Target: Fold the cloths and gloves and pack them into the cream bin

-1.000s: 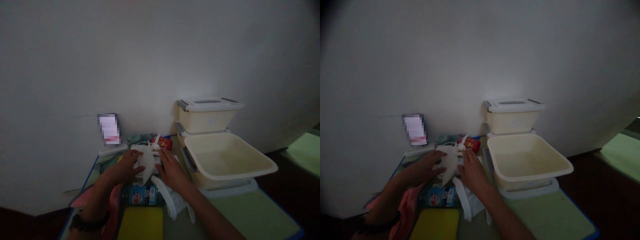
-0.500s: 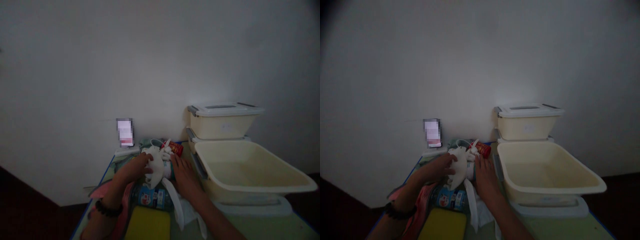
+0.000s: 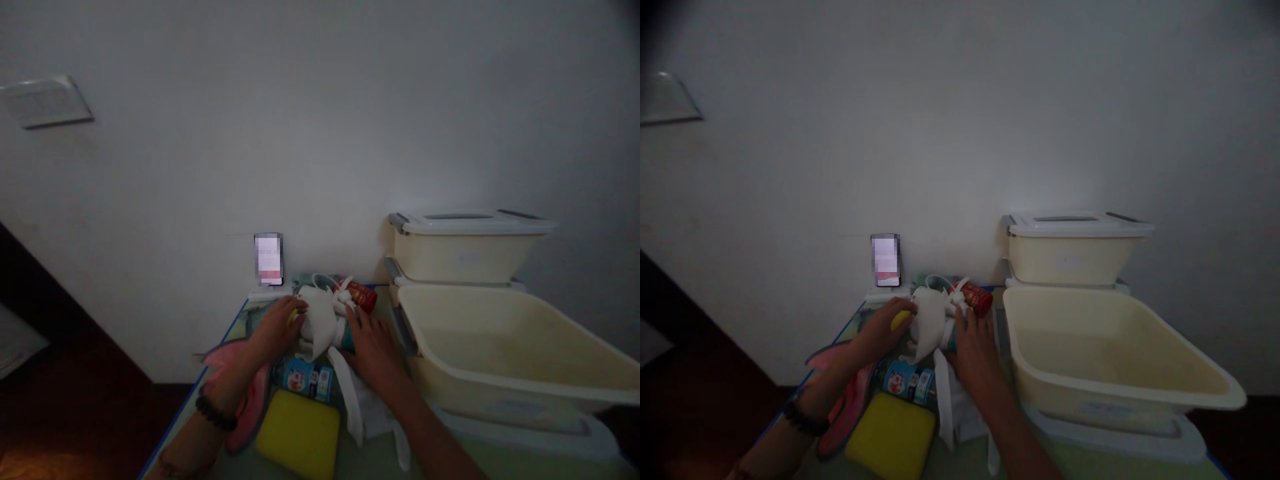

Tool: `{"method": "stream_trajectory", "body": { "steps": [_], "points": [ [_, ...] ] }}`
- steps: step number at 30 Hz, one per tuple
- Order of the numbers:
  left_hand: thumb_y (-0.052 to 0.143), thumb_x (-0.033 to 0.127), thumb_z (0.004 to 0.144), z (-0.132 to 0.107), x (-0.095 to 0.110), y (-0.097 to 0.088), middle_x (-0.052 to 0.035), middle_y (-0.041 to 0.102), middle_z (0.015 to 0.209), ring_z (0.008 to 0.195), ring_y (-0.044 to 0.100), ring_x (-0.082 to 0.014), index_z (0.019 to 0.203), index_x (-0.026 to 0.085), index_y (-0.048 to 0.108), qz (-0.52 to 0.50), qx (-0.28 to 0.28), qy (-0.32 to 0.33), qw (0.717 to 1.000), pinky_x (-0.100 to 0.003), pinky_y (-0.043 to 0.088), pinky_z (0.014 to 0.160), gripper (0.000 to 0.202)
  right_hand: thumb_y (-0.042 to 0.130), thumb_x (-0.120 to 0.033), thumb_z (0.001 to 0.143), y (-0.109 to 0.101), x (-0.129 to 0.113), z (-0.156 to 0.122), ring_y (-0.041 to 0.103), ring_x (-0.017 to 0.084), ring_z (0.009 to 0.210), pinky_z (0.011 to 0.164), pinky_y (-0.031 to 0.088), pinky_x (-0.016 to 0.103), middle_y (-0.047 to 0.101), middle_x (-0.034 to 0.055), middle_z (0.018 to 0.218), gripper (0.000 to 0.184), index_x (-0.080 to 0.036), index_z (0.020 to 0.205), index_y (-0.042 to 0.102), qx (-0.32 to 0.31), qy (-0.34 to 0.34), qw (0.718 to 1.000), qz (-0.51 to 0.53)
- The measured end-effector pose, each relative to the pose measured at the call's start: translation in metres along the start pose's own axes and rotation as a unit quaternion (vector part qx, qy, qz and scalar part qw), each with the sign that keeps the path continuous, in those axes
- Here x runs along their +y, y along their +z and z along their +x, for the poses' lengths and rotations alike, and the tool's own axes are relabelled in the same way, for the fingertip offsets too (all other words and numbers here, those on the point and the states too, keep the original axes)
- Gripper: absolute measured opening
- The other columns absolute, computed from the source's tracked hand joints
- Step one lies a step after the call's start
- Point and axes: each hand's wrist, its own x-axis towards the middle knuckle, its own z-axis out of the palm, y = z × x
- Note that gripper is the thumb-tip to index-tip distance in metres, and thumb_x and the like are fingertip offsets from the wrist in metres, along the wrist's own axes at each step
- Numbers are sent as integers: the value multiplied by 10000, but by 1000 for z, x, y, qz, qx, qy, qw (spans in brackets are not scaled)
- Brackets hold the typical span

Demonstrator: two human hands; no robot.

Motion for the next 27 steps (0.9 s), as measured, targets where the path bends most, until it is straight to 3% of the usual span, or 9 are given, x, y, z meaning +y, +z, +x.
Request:
{"method": "stream_trajectory", "body": {
  "steps": [6, 9, 18, 23, 27],
  "points": [
    [399, 189, 884, -20, -4, 13, -110, 604, 1053, 1016, 573, -216, 1035, 170, 567, 0, 37, 4, 999, -379, 460, 914, 227, 621, -292, 794, -1, -2, -1, 488, 365, 1172, 943, 383, 480, 385, 232, 1425, 694, -60, 1395, 361, -8, -8, 1000, -18],
    [404, 191, 887, -27, -2, 11, -103, 611, 1052, 1022, 568, -216, 1031, 181, 580, 7, 30, 10, 999, -378, 451, 924, 227, 593, -241, 815, -2, -5, -3, 499, 371, 1154, 937, 379, 491, 379, 238, 1427, 655, -49, 1395, 357, -16, -6, 1000, -21],
    [395, 223, 895, -34, 10, 0, -119, 624, 1029, 985, 575, -218, 1013, 159, 590, 38, 34, -10, 999, -364, 446, 890, 236, 558, -299, 845, -3, -5, -8, 481, 383, 1173, 951, 364, 510, 377, 233, 1428, 597, -78, 1378, 405, -5, -22, 1000, 7],
    [406, 272, 889, -33, 5, -27, -95, 653, 930, 845, 617, -198, 987, 158, 606, 49, -15, -21, 998, -315, 482, 782, 250, 352, -343, 942, 0, -13, -9, 370, 309, 1298, 1052, 286, 469, 392, 178, 1434, 487, -129, 1374, 424, 37, -40, 996, 68],
    [378, 255, 845, -40, -12, -54, -82, 687, 910, 794, 637, -211, 940, 164, 637, 35, -128, -138, 981, -311, 487, 733, 290, 358, -470, 916, 6, -20, -12, 351, 303, 1314, 1072, 265, 475, 430, 136, 1416, 490, -220, 1305, 522, 38, -108, 981, 154]
  ]
}}
